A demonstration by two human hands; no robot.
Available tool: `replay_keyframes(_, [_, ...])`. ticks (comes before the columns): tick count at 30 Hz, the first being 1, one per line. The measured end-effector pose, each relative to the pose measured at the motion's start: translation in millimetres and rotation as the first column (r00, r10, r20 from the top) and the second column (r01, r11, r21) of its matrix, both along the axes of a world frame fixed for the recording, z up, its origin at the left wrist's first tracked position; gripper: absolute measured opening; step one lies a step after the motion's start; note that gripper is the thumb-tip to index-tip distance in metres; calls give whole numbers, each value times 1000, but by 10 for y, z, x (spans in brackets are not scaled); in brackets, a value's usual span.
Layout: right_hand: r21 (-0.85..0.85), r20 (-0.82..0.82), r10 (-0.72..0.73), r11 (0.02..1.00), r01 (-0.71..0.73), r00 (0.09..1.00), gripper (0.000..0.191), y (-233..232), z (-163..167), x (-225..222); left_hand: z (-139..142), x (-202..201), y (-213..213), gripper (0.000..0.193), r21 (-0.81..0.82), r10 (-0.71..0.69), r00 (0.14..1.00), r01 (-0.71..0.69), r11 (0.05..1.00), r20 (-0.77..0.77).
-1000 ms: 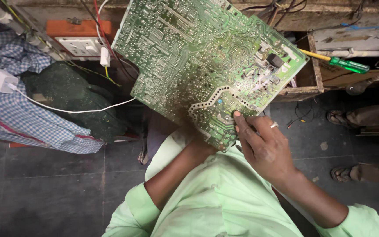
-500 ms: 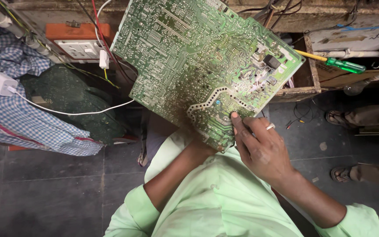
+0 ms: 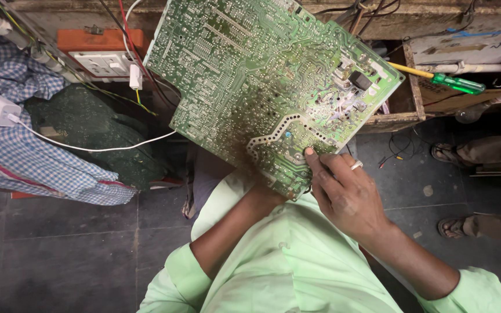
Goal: The person opens a small solder container at the workbench, tests a small circuit board using multimeter probes, then lifts a large television mainboard onto the bench and solders components on it with a soldering iron, steadying the board with the other hand.
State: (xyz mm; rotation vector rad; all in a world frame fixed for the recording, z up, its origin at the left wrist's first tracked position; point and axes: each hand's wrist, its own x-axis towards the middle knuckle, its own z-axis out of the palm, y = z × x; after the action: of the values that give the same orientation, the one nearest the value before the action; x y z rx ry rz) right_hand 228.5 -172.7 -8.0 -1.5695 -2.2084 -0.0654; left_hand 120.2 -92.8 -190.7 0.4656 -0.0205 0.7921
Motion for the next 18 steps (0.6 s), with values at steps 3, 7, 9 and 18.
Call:
replay_keyframes(3, [25,-30,-14,1000,15,999,50,6,4,6,-135,41,-7,50,14,25,997,-24,1000,-67])
replay_keyframes(7, [39,-72,-4,999,7,997,49,26,19,10,-188,37,-23,42,169,85,992,-68,983,-96])
replay_keyframes(9, [41,-84,0,999,4,996,48,35,32,5,-141,15,-35,48,386,204,946,-96,918,-251])
replay_keyframes(18, [25,-159,-34,999,39,987,39,57,86,-35,159,-136,-60,50,784,575,734,-94,614,-362])
